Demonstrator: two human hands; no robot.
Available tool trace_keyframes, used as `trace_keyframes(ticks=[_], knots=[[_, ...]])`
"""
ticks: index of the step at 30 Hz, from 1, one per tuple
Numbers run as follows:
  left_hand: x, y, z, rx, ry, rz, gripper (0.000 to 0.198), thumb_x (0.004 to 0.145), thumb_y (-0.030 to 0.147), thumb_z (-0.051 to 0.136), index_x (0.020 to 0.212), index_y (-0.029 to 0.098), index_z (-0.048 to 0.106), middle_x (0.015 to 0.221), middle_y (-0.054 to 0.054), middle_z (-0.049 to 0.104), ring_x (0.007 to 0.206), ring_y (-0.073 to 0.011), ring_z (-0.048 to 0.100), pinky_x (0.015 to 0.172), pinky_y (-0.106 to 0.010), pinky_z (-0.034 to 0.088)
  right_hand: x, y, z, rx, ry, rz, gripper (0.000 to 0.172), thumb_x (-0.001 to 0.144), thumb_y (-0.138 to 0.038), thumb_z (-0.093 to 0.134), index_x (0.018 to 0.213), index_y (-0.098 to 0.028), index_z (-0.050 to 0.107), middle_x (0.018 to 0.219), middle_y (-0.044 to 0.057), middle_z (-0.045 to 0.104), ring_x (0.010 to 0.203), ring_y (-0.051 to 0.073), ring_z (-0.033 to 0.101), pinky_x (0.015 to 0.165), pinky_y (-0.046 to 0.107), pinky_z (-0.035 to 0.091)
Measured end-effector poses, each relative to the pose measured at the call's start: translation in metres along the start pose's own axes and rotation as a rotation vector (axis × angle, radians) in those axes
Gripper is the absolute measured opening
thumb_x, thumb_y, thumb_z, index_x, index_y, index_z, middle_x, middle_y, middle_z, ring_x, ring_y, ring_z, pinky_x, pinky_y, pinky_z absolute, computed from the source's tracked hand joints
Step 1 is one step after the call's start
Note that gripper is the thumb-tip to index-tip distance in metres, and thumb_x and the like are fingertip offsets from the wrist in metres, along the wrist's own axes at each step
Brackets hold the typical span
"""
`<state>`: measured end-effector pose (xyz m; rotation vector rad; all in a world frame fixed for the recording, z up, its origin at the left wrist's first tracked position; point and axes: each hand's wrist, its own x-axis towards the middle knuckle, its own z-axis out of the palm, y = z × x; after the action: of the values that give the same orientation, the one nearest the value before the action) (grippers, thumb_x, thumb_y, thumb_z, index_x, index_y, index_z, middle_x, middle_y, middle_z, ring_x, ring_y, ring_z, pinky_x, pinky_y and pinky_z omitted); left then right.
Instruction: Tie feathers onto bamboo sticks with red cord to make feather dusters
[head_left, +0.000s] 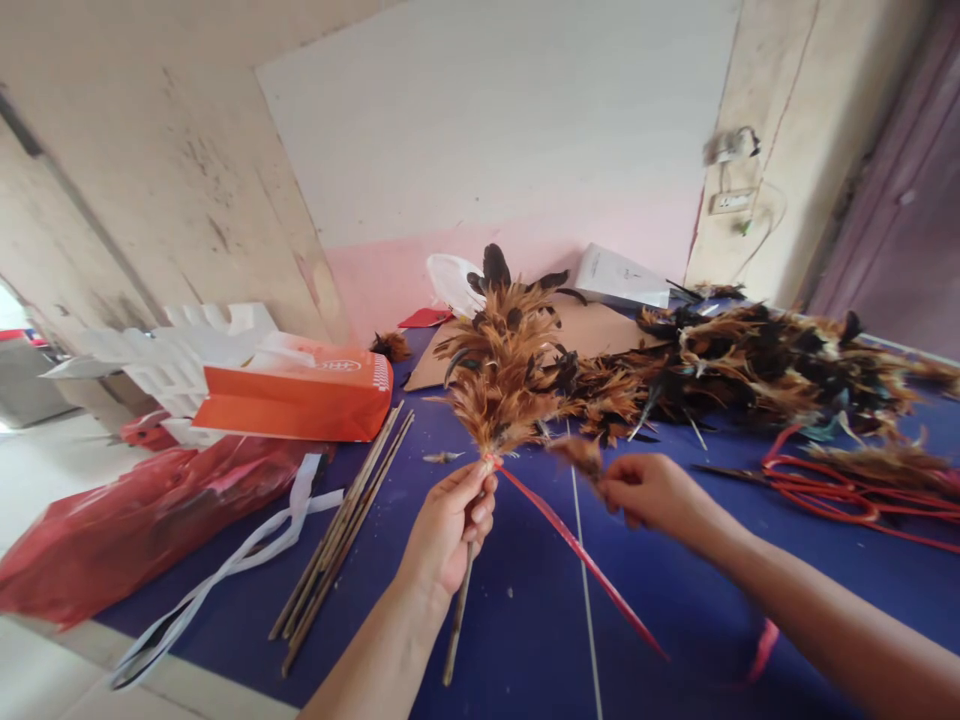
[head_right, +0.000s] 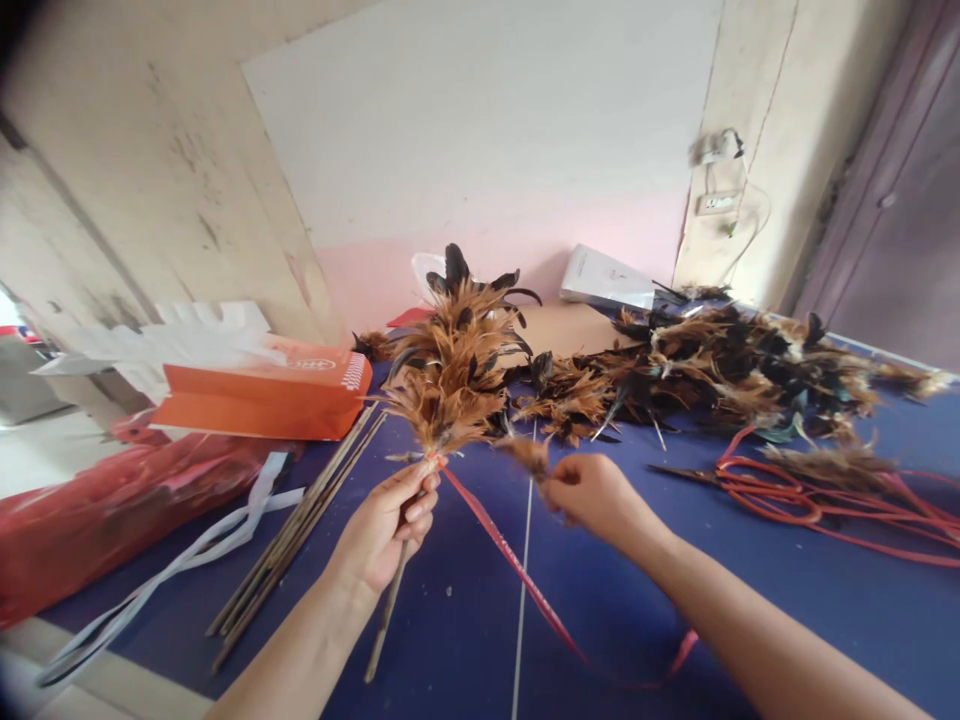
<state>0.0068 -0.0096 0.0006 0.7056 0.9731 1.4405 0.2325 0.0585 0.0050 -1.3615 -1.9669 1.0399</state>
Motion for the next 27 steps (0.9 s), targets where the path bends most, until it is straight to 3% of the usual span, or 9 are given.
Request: trace_keyframes(ticks=[3,7,11,15,22,27], knots=[[0.0,-0.001,0.004,-0.002,0.014,0.022,0.018,0.069,0.03,0.068,0.071,0.012,0.062,0.051,0.005,0.044,0.034,0.0004,0.026,0.032,-0.014,0.01,-0.007,-0.022,-0.006,0.531,0.038,0.01,0.022,0.068,-0.037,0.059,0.068,-0.015,0.056,0.064,0.003,0.061,0.047,0.008,0.048,0.046,0.021,0.035],[-0.001,-0.003,0.009,-0.02,0.027,0.079,0.021,0.063,0.028,0.072,0.07,0.011,0.062,0.06,0.002,0.053,0.038,0.0001,0.031,0.032,-0.014,0.015,-0.023,-0.057,0.015,0.734,0.049,-0.089,0.026,0.063,-0.039,0.067,0.071,-0.015,0.058,0.069,0.003,0.062,0.059,0.01,0.052,0.058,0.023,0.041],[-0.003,-0.004,0.011,-0.008,0.029,0.12,0.024,0.061,0.031,0.072,0.073,0.011,0.063,0.063,0.001,0.057,0.039,-0.0009,0.033,0.032,-0.014,0.015,-0.017,-0.066,0.048,0.79,-0.057,-0.125,0.026,0.062,-0.038,0.068,0.07,-0.015,0.059,0.068,0.002,0.062,0.066,0.013,0.055,0.067,0.026,0.043],[-0.004,-0.005,0.012,-0.007,0.026,0.133,0.023,0.063,0.032,0.071,0.07,0.012,0.063,0.051,0.004,0.049,0.038,-0.0018,0.032,0.033,-0.015,0.014,-0.003,-0.059,0.068,0.733,0.003,-0.156,0.025,0.065,-0.038,0.067,0.07,-0.014,0.062,0.068,0.002,0.062,0.073,0.016,0.057,0.073,0.029,0.043],[-0.008,-0.005,0.018,0.027,0.041,0.127,0.025,0.061,0.034,0.072,0.072,0.012,0.066,0.042,0.006,0.042,0.037,-0.0034,0.032,0.034,-0.016,0.015,0.003,-0.056,0.074,0.589,0.066,-0.223,0.022,0.068,-0.035,0.064,0.072,-0.014,0.066,0.074,0.004,0.066,0.074,0.017,0.059,0.073,0.028,0.044],[-0.009,-0.008,0.02,0.059,0.055,0.154,0.022,0.063,0.033,0.07,0.071,0.013,0.066,0.046,0.004,0.047,0.038,-0.0041,0.035,0.034,-0.016,0.016,0.007,-0.051,0.076,0.498,0.082,-0.249,0.02,0.071,-0.034,0.061,0.073,-0.015,0.066,0.074,0.004,0.066,0.072,0.016,0.058,0.069,0.026,0.045]])
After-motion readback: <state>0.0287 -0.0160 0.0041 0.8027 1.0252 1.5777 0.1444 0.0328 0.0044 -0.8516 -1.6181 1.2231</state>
